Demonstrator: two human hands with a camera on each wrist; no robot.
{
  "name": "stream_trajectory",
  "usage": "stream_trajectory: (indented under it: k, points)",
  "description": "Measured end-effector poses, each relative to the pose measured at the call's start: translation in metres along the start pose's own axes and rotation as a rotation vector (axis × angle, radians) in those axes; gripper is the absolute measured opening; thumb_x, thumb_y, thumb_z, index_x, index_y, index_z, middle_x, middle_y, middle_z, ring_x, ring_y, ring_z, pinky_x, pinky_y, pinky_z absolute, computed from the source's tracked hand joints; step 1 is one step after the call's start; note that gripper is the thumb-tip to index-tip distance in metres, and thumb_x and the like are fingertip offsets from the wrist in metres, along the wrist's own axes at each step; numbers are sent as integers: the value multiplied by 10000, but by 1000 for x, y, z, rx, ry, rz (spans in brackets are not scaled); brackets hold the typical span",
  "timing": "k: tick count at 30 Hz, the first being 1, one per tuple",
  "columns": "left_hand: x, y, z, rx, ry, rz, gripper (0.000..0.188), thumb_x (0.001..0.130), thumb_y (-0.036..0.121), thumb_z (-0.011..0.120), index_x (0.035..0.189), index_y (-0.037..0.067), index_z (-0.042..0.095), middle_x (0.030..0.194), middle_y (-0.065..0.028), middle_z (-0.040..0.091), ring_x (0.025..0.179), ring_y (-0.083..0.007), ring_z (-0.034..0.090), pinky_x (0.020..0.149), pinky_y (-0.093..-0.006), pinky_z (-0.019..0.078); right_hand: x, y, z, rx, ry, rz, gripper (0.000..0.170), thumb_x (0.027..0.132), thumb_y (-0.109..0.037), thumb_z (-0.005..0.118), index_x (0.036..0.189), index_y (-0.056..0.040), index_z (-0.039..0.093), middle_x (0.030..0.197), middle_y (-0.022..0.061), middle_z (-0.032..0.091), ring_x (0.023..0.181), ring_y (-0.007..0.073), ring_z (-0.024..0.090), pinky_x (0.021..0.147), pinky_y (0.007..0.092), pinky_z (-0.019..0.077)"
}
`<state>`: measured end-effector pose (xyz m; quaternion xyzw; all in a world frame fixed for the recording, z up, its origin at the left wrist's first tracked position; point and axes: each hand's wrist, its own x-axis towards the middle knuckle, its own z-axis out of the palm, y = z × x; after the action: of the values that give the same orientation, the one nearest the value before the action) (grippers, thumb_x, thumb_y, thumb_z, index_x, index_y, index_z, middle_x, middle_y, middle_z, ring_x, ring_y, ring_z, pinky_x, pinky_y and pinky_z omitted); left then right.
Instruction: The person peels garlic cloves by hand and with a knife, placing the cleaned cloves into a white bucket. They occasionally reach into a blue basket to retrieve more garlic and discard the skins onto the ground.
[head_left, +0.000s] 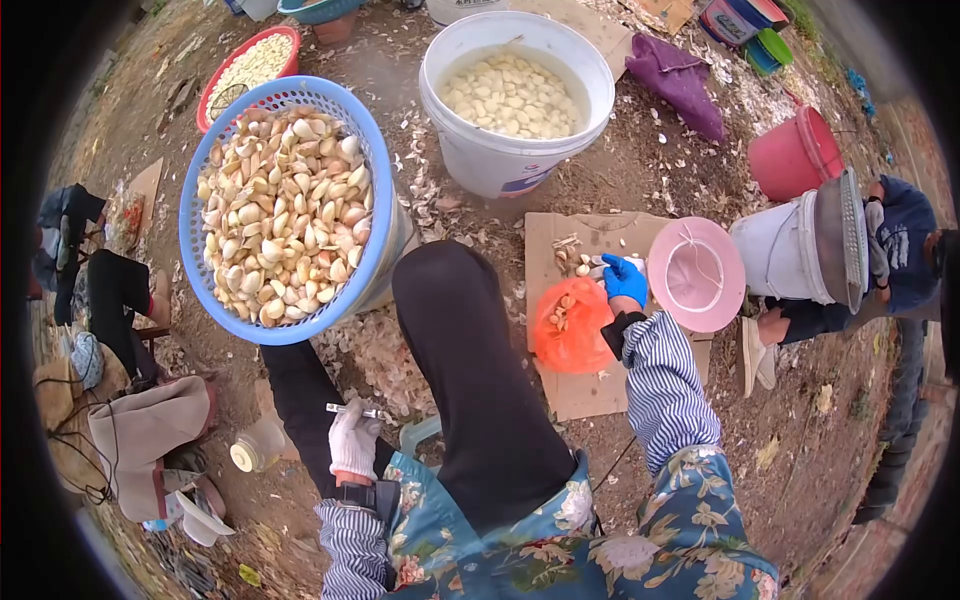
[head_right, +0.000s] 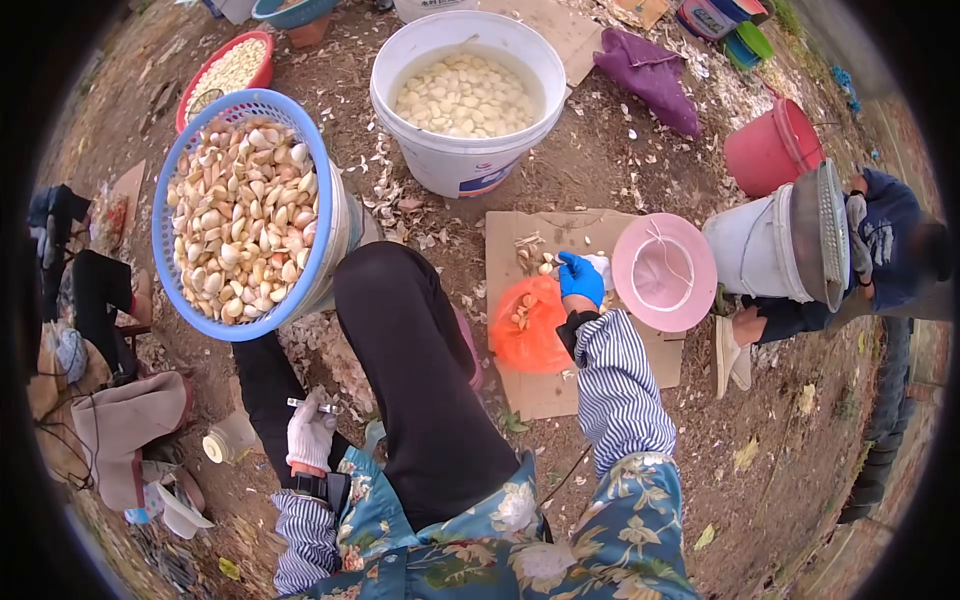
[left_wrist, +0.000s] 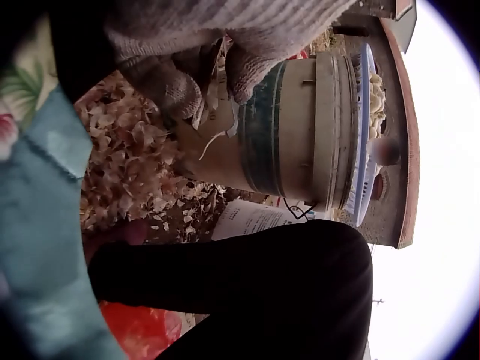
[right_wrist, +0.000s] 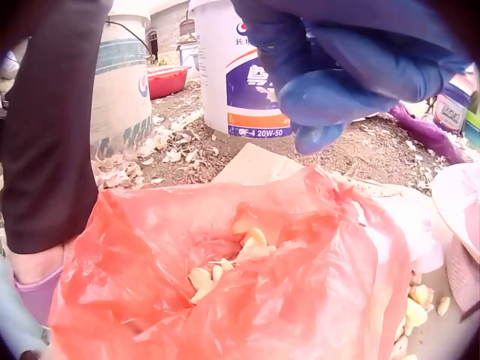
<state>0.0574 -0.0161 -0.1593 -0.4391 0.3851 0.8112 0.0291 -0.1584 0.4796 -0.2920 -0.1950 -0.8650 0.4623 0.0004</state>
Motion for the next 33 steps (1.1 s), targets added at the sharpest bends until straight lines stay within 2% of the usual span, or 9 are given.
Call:
stream_trajectory:
  k: [3, 6, 7, 11, 15, 24, 27, 30, 33]
  points:
    - [0, 0, 3, 48, 37, -8, 153, 905, 176, 580, 986, 46, 584, 857, -55, 591, 711, -147, 523, 577, -261, 385, 46, 38, 33, 177, -69, 122, 263, 775, -141, 644, 1033, -154, 699, 940, 106, 692, 867, 284, 665, 793, 377, 512]
    - [3, -2, 14, 84, 73, -37, 137, 896, 158, 572, 966, 41, 588, 863, -53, 592, 715, -153, 526, 585, -266, 392, 62, 43, 49, -371, -79, 73, 291, 771, -154, 652, 1057, -111, 684, 943, 117, 687, 906, 282, 657, 827, 377, 503]
    - [5, -3, 13, 91, 71, -52, 131, 894, 151, 570, 961, 39, 589, 864, -52, 591, 714, -153, 526, 586, -267, 393, 67, 48, 54, -494, -155, 67, 429, 753, -173, 668, 1173, -102, 615, 1037, 153, 656, 980, 289, 633, 865, 377, 492]
    - [10, -6, 24, 118, 122, -88, 115, 893, 134, 563, 950, 37, 588, 865, -40, 589, 704, -138, 518, 582, -266, 392, 69, 83, 70, -573, -282, 36, 637, 708, -238, 720, 1293, -158, 482, 1166, 196, 562, 1023, 332, 597, 861, 403, 496]
    - [16, -11, 33, 130, 137, -120, 116, 902, 139, 563, 950, 35, 582, 861, -36, 591, 690, -133, 518, 581, -266, 400, 60, 75, 81, -690, -313, -92, 459, 708, -225, 709, 1116, -120, 525, 1001, 178, 567, 928, 367, 603, 799, 435, 506]
    - [27, -19, 35, 106, 156, -176, 119, 888, 122, 578, 941, 16, 585, 838, -37, 581, 688, -121, 530, 607, -256, 431, 66, 43, 79, -770, -333, 0, 373, 732, -231, 684, 1061, -111, 557, 1016, 186, 618, 873, 343, 632, 748, 416, 507]
    - [28, -20, 36, 75, 162, -171, 119, 876, 114, 595, 936, 12, 592, 827, -25, 574, 671, -104, 518, 595, -244, 418, 77, 81, 86, -301, -143, 85, 378, 769, -203, 676, 1117, -97, 573, 1019, 140, 630, 820, 275, 646, 669, 365, 522]
    - [28, -21, 38, 66, 159, -175, 113, 872, 103, 597, 937, 10, 593, 837, -27, 579, 677, -106, 522, 604, -243, 427, 87, 98, 84, 387, -201, 277, 360, 808, -147, 658, 1150, -66, 580, 993, 80, 631, 796, 201, 630, 607, 297, 524]
    - [30, -22, 37, 44, 158, -173, 111, 870, 92, 596, 941, 7, 594, 846, -32, 583, 681, -110, 527, 608, -244, 435, 96, 95, 74, 476, -295, 470, 339, 834, -95, 616, 1165, -42, 569, 998, 59, 623, 808, 169, 617, 596, 262, 527]
